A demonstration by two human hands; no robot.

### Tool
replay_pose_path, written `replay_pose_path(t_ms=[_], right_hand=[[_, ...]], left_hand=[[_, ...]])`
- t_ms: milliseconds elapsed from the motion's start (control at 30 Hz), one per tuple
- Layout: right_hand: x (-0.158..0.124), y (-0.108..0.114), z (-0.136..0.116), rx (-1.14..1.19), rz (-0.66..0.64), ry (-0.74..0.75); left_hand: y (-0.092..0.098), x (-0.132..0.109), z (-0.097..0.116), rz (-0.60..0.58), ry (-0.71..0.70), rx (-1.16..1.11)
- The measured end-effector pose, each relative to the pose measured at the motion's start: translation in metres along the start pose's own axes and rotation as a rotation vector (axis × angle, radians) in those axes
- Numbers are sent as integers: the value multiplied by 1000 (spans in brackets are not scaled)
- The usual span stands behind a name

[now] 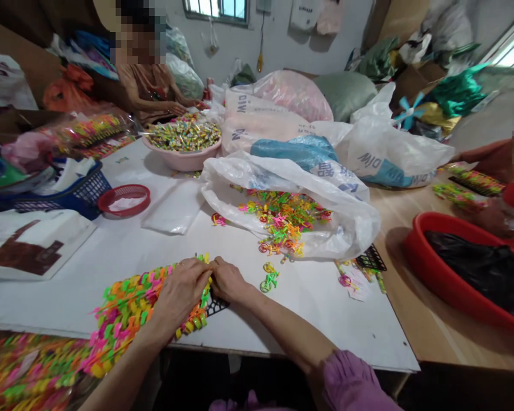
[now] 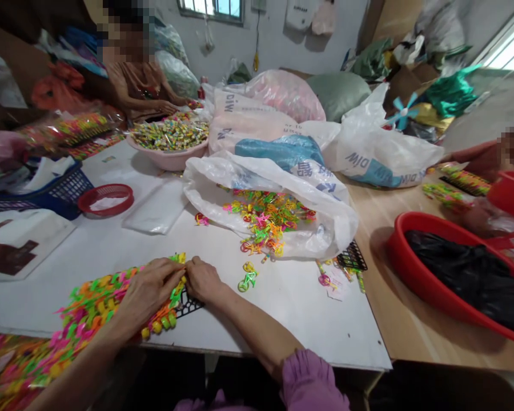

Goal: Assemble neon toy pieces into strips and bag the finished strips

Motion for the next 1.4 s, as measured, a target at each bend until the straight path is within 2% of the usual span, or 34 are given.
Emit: replay_pose_path(t_ms=[100,133,233,300,333,400,500,567,633,700,767,833,933,1033,1167,1233,1333,1400], right_hand=[[-6,30,23,49,-48,89],[-8,46,38,-3,-37,63],[-16,96,92,-356,3,-178],[-19,112,110,-544,-41,-246],[-19,114,111,-597,-51,-245],[-16,110,101,-626,-21,-206],[-13,85,66,-559,44,-56],[-17,62,42,-451,4,85],[-27,45,30,-355,-32,140],[-38,42,32,-307,-4,43],[-47,46,42,-301,44,-136],[-49,46,48,-303,37,-277],[-41,40,51,-266,-1,-395],[-37,41,54,-78,72,-492],[-51,42,45,476,270,-463],[-61,35,35,692,344,-425],[-67,7,16,903,279,-411],[-64,-7,7,957,243,-400]], left_hand=[[-1,-3,1,0,-23,-4],[-2,-5,2,0,-38,-7],[-2,-8,6,-4,-68,-17],[-1,-9,8,-24,-69,-31],[-1,-10,9,-41,-66,-38],[0,-12,11,-69,-67,-53],[2,-13,13,-66,-63,-47],[3,-12,12,-60,-46,-38],[3,-12,11,-63,-34,-40],[2,-10,11,-68,-38,-46],[1,-9,10,-72,-49,-39],[0,-7,9,-70,-52,-12],[1,-2,7,-63,-50,22],[2,5,4,-73,-35,45],[4,13,-4,-45,-4,85],[5,15,-6,-22,12,100],[5,15,-6,-21,20,117],[4,15,-4,-32,10,118]])
Point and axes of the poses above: each hand's wrist, its own x-axis towards the middle knuckle, its own y-axis out of the back of the hand, z = x × y, the point moved 7 cm from there along x, towards the middle knuckle, and after that the axes turned 4 degrees about -x, right-handed, at the moved point
